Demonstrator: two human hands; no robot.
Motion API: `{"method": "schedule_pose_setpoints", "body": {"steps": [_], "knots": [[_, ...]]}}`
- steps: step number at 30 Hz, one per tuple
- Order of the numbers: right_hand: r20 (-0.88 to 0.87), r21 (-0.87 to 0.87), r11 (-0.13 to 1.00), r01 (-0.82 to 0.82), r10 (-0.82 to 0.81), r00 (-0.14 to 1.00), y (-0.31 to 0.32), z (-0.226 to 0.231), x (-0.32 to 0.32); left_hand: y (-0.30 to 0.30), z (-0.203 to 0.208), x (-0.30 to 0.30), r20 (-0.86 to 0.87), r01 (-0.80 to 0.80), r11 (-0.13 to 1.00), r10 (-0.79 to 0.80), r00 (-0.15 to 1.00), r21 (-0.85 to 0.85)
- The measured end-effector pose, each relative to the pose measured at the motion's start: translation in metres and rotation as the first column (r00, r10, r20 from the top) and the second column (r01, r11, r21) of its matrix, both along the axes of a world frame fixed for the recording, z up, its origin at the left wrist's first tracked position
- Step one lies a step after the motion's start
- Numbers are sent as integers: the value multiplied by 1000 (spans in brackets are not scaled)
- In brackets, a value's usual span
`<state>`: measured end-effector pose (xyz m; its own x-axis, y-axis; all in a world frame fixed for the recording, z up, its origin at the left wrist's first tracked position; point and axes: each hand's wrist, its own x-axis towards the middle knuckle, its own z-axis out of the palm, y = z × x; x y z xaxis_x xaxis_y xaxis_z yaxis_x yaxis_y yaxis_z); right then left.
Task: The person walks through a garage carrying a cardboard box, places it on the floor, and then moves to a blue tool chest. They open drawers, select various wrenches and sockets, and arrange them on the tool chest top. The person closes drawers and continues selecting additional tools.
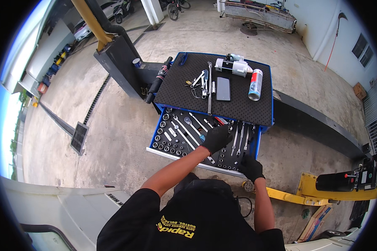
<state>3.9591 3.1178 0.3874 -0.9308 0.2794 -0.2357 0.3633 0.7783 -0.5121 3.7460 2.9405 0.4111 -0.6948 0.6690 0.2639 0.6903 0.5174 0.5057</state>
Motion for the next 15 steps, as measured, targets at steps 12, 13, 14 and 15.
{"method": "schedule_pose_setpoints", "body": {"steps": [12,13,14,15], "knots": [[44,26,998,59,-60,997,-7,2,-8,-33,17,-276,33,-449,893,448,894,31],[18,34,997,64,-65,998,-8,2,-8,-30,9,-290,9,-428,904,428,904,10],[-6,44,996,72,-72,997,-10,1,-7,-27,1,-301,-87,-450,886,460,884,111],[-2,41,995,94,-94,996,-13,1,-7,-27,-7,-306,-199,-454,859,500,843,236]]}}
